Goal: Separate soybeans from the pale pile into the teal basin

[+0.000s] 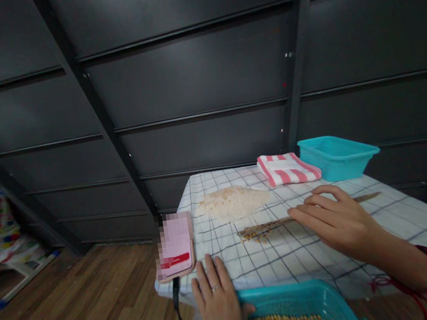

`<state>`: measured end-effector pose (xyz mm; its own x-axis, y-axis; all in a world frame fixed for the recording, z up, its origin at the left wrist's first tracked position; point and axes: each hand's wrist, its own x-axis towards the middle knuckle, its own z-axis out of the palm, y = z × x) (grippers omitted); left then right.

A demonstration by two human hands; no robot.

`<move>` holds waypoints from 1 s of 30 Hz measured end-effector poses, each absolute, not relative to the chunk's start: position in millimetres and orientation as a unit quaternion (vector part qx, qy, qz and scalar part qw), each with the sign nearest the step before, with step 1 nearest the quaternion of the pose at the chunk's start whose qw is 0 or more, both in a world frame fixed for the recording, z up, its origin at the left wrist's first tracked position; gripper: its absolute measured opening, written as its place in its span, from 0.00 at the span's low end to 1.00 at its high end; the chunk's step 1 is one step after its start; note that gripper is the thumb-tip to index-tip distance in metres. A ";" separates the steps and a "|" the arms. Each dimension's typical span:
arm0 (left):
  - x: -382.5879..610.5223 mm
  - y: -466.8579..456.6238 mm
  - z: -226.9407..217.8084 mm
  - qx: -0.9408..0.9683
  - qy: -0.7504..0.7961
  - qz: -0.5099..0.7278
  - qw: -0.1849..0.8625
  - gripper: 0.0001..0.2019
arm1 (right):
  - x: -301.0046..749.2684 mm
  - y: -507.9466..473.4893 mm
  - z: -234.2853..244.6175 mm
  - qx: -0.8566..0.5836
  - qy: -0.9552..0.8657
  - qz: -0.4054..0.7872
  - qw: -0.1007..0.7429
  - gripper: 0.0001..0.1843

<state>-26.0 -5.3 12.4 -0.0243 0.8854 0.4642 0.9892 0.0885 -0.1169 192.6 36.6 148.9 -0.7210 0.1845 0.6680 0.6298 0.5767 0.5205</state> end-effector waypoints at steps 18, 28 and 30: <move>-26.8 -0.3 2.0 -0.652 -0.718 -0.136 0.199 0.41 | 187.9 34.7 156.3 -0.244 -0.848 -0.382 0.275 0.13; -26.0 -0.7 5.1 -0.657 -0.713 -0.138 0.202 0.40 | 183.9 24.8 146.9 -0.269 -0.872 -0.324 0.250 0.16; -27.5 0.8 3.3 -0.659 -0.712 -0.138 0.200 0.40 | 184.0 20.9 144.8 -0.271 -0.879 -0.300 0.252 0.15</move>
